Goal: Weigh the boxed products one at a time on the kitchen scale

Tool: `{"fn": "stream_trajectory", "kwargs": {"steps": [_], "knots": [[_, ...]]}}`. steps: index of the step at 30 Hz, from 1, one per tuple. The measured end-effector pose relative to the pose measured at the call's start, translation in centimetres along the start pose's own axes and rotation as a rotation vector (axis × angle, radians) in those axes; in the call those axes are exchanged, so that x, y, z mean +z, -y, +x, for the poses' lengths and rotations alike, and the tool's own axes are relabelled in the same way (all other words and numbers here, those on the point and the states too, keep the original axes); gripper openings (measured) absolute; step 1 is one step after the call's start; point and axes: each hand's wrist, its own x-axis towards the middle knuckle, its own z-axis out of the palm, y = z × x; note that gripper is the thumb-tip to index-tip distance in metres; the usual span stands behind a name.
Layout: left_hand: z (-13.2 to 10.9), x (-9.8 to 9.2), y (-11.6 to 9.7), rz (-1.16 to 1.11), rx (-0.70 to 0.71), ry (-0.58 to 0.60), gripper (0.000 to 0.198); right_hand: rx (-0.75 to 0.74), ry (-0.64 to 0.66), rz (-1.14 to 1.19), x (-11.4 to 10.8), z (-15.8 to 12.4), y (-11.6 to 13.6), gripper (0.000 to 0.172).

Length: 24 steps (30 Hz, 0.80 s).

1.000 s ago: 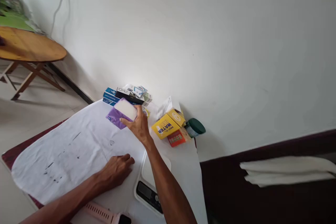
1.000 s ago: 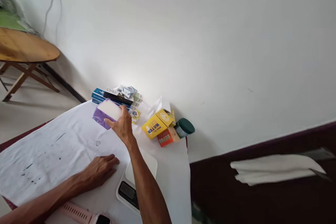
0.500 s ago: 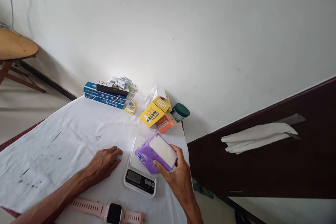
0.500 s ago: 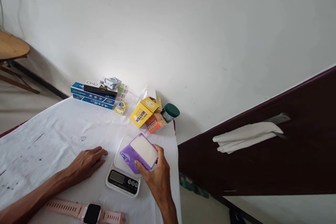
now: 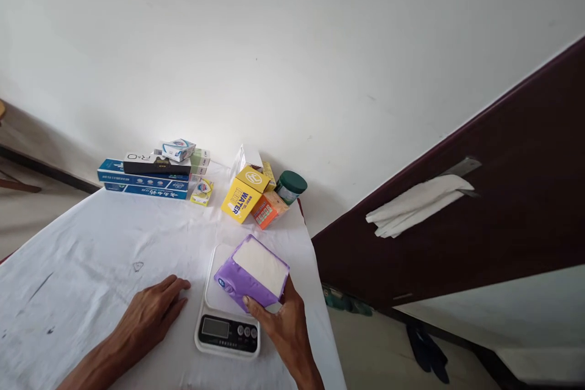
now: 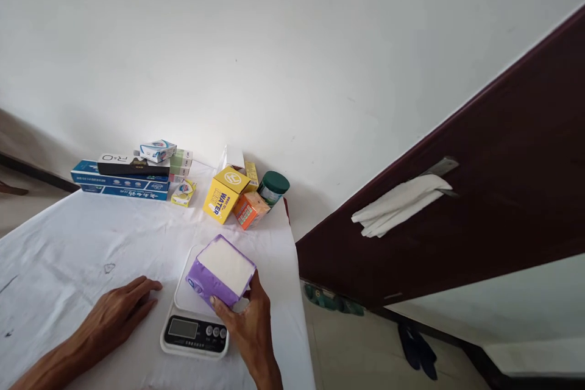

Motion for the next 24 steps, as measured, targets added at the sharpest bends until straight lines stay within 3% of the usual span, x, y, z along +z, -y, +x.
{"fn": "stream_trajectory", "kwargs": {"steps": [2, 4, 8, 10, 13, 17, 20, 24], "knots": [[0.0, 0.2, 0.2, -0.011, -0.004, -0.012, 0.023, 0.038, -0.055, 0.053, -1.1, 0.5, -0.9, 0.060], [0.0, 0.4, 0.4, -0.022, -0.005, -0.021, 0.024, 0.077, -0.208, 0.075, -3.0, 1.6, -2.1, 0.070], [0.0, 0.8, 0.8, -0.031, -0.017, -0.023, 0.025, 0.098, -0.643, -0.220, -7.6, 6.1, -4.7, 0.074], [0.0, 1.0, 0.9, -0.027, -0.031, -0.026, 0.026, 0.113, -0.735, -0.326, -9.0, 9.2, -6.0, 0.071], [0.0, 1.0, 1.0, -0.027, -0.034, -0.026, 0.026, 0.123, -0.763, -0.378, -9.1, 13.7, -8.0, 0.063], [0.2, 0.7, 0.8, -0.039, -0.028, -0.013, 0.025, 0.125, -0.791, -0.413, -7.3, 17.6, -10.3, 0.052], [0.4, 0.3, 0.2, -0.045, -0.056, 0.002, 0.025, 0.110, -0.786, -0.425, -6.3, 18.6, -11.0, 0.049], [0.4, -0.2, -0.8, -0.056, -0.086, 0.050, 0.024, 0.026, -0.728, -0.433, -6.0, 17.3, -10.2, 0.059]]}}
